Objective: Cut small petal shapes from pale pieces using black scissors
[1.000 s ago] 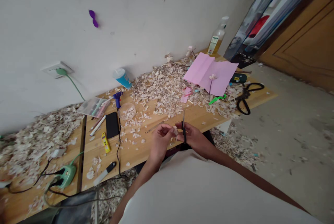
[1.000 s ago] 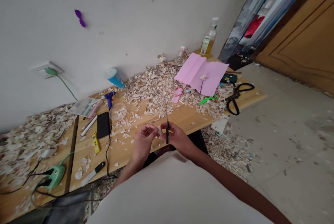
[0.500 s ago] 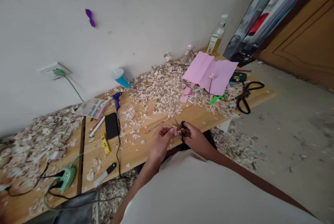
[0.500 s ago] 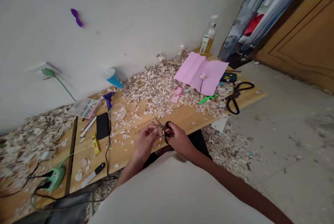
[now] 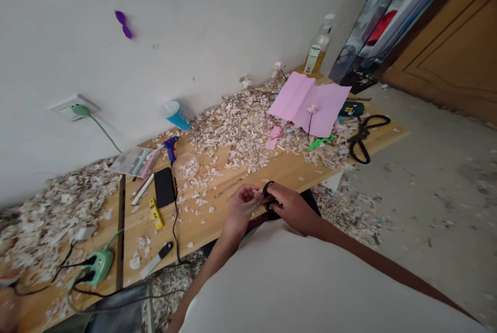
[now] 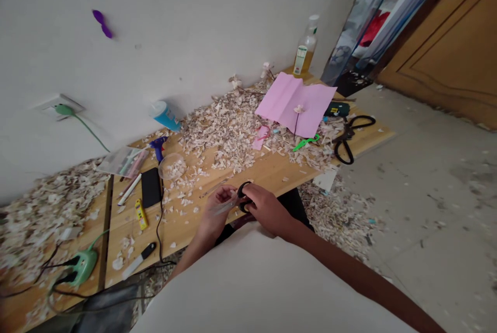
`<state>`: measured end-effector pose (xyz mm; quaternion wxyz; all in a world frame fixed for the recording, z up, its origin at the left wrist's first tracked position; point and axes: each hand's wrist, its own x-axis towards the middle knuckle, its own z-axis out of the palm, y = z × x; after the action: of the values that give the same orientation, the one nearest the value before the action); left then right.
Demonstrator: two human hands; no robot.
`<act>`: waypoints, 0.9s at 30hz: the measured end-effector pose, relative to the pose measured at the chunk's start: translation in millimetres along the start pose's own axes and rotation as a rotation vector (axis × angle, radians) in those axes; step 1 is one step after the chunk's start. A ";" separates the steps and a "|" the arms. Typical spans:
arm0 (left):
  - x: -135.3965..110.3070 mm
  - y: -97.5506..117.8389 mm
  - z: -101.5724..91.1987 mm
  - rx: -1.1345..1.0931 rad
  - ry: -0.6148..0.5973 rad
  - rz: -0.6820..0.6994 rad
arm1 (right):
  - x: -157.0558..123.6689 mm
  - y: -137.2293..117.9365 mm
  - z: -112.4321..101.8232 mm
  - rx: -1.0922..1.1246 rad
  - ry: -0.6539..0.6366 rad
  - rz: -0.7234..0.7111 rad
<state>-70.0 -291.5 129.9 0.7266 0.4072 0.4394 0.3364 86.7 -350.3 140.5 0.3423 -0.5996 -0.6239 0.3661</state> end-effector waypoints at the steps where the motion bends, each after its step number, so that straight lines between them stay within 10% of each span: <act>1: 0.1 -0.4 -0.6 -0.025 0.003 -0.009 | 0.0 0.6 -0.1 0.002 0.011 0.007; 15: 1.9 -9.7 -4.6 -0.263 0.006 -0.248 | -9.9 13.1 -7.6 0.068 0.249 0.144; 22: 2.4 -4.2 -5.8 -0.269 -0.026 -0.250 | -52.5 52.7 -47.7 -0.361 0.005 0.313; 27: 4.1 3.5 2.4 -0.270 -0.018 -0.213 | -54.5 41.4 -43.8 -0.184 0.038 0.452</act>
<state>-66.6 -287.2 132.2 0.8100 0.2601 0.4245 0.3100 147.8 -402.2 127.0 0.2072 -0.7594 -0.4981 0.3637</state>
